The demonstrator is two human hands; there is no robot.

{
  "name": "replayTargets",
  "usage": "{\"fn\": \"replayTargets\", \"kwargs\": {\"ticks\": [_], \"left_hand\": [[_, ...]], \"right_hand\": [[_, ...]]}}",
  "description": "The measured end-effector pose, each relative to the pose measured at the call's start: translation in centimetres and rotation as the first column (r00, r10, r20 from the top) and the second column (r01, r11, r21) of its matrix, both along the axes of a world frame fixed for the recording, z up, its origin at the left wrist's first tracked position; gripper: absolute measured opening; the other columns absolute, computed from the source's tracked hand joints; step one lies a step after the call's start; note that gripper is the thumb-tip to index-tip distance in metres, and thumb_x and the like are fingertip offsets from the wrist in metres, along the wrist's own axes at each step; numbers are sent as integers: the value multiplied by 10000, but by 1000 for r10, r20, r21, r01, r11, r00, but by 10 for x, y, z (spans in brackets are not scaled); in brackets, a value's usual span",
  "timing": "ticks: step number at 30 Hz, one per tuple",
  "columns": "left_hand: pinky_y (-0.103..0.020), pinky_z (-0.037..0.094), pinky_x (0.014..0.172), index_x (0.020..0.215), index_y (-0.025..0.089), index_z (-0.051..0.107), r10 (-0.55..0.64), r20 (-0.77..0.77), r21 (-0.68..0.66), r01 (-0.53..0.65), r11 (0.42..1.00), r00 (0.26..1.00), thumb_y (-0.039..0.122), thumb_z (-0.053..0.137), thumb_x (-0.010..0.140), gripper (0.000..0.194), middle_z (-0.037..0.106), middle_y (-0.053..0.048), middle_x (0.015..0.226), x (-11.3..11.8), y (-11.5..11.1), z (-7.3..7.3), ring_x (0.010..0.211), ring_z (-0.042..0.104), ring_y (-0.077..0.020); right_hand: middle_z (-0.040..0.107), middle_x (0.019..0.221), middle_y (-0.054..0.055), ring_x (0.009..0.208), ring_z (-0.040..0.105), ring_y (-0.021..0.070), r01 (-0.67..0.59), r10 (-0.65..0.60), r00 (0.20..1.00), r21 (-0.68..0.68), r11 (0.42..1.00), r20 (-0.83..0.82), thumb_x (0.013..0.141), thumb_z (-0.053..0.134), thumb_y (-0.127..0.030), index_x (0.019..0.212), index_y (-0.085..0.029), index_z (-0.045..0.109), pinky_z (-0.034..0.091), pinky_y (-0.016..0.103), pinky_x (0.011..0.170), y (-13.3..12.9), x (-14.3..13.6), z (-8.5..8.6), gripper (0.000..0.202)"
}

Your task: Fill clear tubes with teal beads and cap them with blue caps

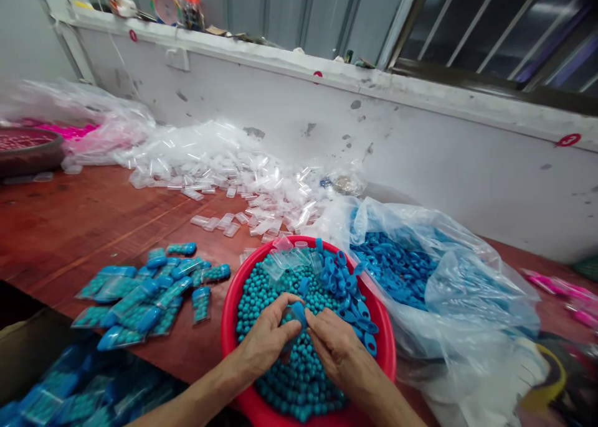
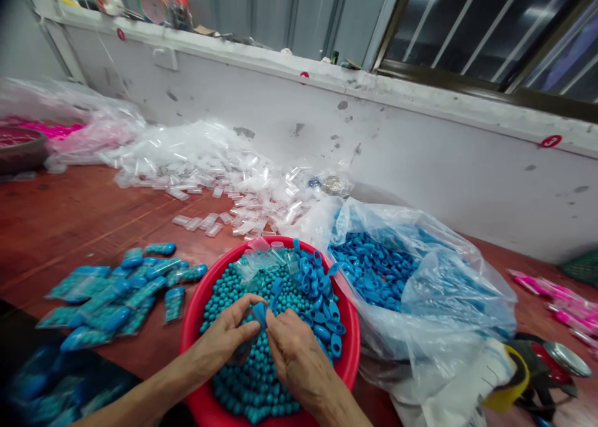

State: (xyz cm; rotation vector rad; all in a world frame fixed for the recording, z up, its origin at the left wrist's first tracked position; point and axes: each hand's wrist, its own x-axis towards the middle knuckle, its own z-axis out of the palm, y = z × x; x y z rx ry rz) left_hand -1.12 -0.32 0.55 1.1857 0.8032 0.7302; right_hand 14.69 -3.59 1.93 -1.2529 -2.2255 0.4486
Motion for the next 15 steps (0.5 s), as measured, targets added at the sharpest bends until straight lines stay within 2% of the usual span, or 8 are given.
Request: {"fn": "replayTargets", "kwargs": {"ticks": [5,11,15], "left_hand": [[-138,272,293,1129,190,357,-5,-13,-18,5,1000,1000,318,488,749,422,460,73,630,1,0,2,322,383,-24],[-141,316,326,1134,210,398,-36,25,27,36,999,999,259,477,761,385,403,88,593,2,0,-9,340,360,-21],[-133,306,326,1090,204,419,-61,2,30,61,998,998,232,472,760,335,410,83,619,1,0,-10,343,350,-12]], "right_hand": [[582,762,10,672,539,119,34,-66,976,-155,987,-207,885,368,-194,1028,-198,552,433,222,633,2,1,-2,233],[505,653,-5,610,465,116,54,-55,997,-24,998,-44,887,367,-202,831,-184,557,357,224,560,-2,4,-2,199],[483,633,-22,575,446,99,23,-23,1000,-80,997,-5,900,338,-196,761,-183,530,334,212,538,-3,6,4,238]]}}
